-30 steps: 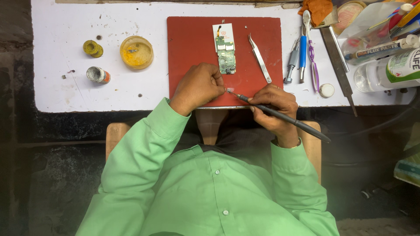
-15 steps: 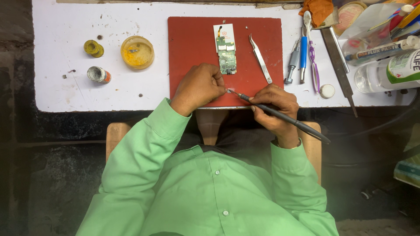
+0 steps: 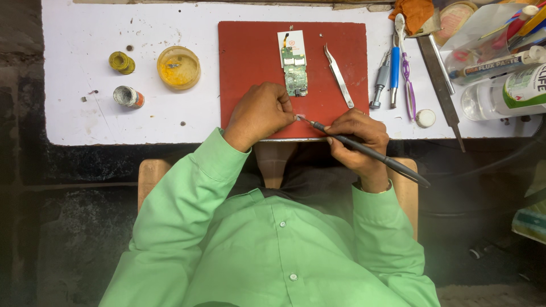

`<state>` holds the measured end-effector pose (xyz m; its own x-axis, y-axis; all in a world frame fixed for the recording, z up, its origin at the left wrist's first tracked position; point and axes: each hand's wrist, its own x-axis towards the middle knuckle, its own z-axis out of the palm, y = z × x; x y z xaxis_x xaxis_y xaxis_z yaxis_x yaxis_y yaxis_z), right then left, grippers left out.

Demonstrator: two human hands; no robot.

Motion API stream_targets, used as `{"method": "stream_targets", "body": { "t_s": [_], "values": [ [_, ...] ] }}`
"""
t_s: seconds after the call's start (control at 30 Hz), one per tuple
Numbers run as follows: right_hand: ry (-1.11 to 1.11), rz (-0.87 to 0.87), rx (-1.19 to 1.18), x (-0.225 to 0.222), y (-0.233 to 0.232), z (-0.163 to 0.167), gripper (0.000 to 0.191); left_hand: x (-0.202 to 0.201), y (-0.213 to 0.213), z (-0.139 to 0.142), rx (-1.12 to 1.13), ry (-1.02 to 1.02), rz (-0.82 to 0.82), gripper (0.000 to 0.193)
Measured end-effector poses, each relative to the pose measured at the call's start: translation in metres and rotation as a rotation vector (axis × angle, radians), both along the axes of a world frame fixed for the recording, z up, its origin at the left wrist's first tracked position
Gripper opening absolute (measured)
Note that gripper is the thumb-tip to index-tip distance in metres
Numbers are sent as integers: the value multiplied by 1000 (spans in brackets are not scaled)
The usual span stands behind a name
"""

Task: The person cleans a small electronic component with a toothbrush and liquid, then uses tweezers to place a tiny part onto the component. They apply flux and solder the part with a soldering iron, then clean the area again with the toothbrush and a blue tool.

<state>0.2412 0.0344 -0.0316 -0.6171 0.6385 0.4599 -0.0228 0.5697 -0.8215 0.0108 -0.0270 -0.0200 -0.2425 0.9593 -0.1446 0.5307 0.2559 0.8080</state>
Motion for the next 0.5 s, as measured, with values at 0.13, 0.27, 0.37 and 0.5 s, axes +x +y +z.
{"method": "stream_targets", "body": {
  "t_s": [0.13, 0.27, 0.37, 0.5],
  "values": [
    [2, 7, 12, -2, 0, -2, 18, 1, 0, 1, -36, 14, 3, 18],
    [13, 18, -3, -1, 1, -2, 19, -1, -1, 1, -6, -6, -8, 13],
    [-5, -7, 1, -1, 1, -3, 18, -1, -1, -1, 5, -7, -14, 10],
    [3, 10, 15, -1, 1, -3, 17, -2, 0, -2, -7, -6, -14, 12]
  ]
}}
